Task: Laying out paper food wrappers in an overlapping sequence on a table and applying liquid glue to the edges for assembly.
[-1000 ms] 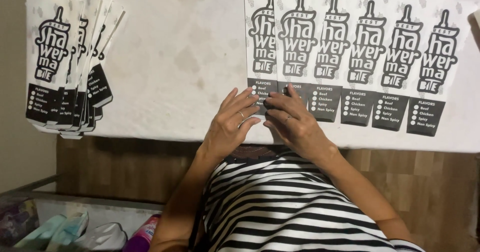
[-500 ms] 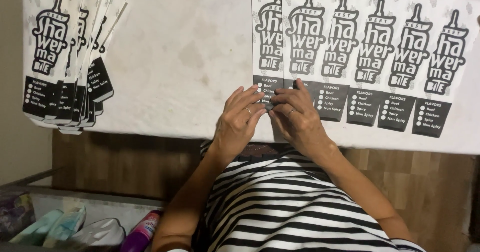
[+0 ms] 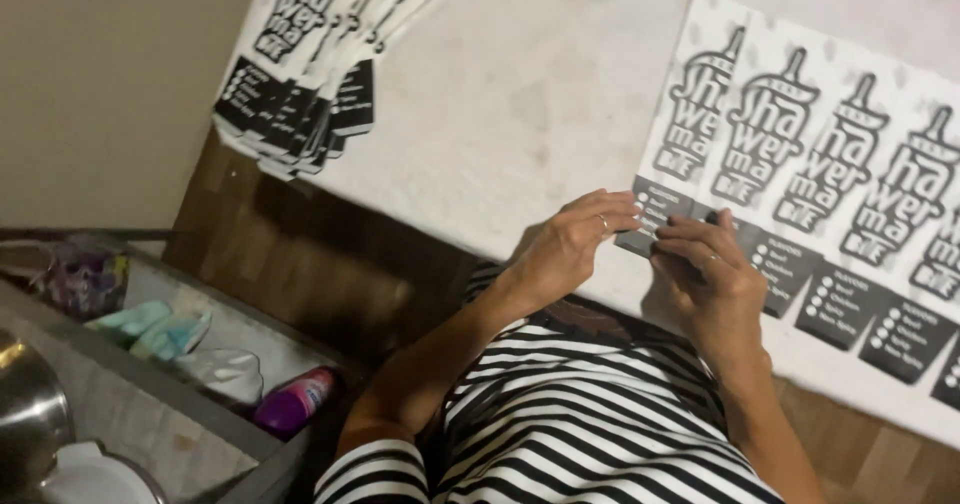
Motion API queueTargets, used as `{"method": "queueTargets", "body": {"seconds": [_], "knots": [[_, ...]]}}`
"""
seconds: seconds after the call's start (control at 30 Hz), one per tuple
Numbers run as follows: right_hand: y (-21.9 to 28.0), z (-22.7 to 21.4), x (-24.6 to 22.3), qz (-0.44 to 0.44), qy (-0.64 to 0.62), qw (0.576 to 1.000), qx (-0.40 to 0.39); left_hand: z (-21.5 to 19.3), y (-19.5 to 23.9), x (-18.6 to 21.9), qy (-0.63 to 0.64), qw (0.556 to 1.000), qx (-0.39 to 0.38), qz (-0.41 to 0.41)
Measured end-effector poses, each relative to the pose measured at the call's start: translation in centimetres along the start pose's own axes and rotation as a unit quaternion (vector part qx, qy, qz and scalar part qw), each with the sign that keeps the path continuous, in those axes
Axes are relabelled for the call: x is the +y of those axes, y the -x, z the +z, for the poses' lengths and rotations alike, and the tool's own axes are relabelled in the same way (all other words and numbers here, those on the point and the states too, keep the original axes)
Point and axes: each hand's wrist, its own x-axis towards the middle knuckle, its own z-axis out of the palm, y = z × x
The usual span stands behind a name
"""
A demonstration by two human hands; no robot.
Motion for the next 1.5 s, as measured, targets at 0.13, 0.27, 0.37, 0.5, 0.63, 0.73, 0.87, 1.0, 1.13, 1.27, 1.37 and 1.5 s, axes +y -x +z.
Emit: {"method": "queueTargets", "body": {"seconds": [0.13,0.27,0.37,0.5,0.63,0.73,0.87,1.0,1.13,1.27,1.37,1.5], "knots": [[0.1,0.2,0.0,0.001,0.044,0.999,0.002,-7.7,-0.5,-2.8,-0.174,0.98,0.094,0.005],[0.4,0.7,0.1,-0.012,0.069,0.998,0.008,-17.2,-0.2,-8.9,-0.494,0.838,0.23,-0.024],[1.0,0.4,1.1,-0.035,0.043,0.998,-0.018,-23.4,-1.1,-8.5,-0.518,0.797,0.16,-0.266],[1.2,0.5,1.5,-0.04,0.043,0.998,-0.02,-28.1,-1.7,-9.8,-0.528,0.777,0.135,-0.315],[0.5,0.6,0.6,-0.022,0.048,0.999,0.0,-23.0,-1.7,-8.8,-0.506,0.809,0.082,-0.287],[0.3,0.5,-0.3,0.006,0.051,0.999,0.016,-16.2,-1.7,-5.9,-0.518,0.834,0.105,-0.16],[0.3,0.5,-0.5,0.03,0.069,0.997,-0.001,-9.7,-3.0,-0.1,-0.456,0.885,0.031,-0.084],[0.6,0.8,0.2,0.004,0.05,0.998,0.022,-6.3,-3.9,0.9,-0.425,0.904,-0.038,-0.02],[0.8,1.2,0.6,-0.015,0.051,0.998,0.024,-5.6,-4.1,-2.1,-0.35,0.933,-0.073,0.045],[0.9,1.3,0.9,-0.032,0.061,0.997,0.022,-5.2,-4.1,-2.2,-0.304,0.947,-0.035,0.101],[1.0,1.4,1.0,-0.041,0.07,0.996,0.026,-3.7,-3.9,-2.3,-0.329,0.939,-0.021,0.102],[1.2,1.4,1.3,-0.045,0.091,0.995,0.015,-3.5,-4.7,-1.1,-0.339,0.938,-0.022,0.073]]}}
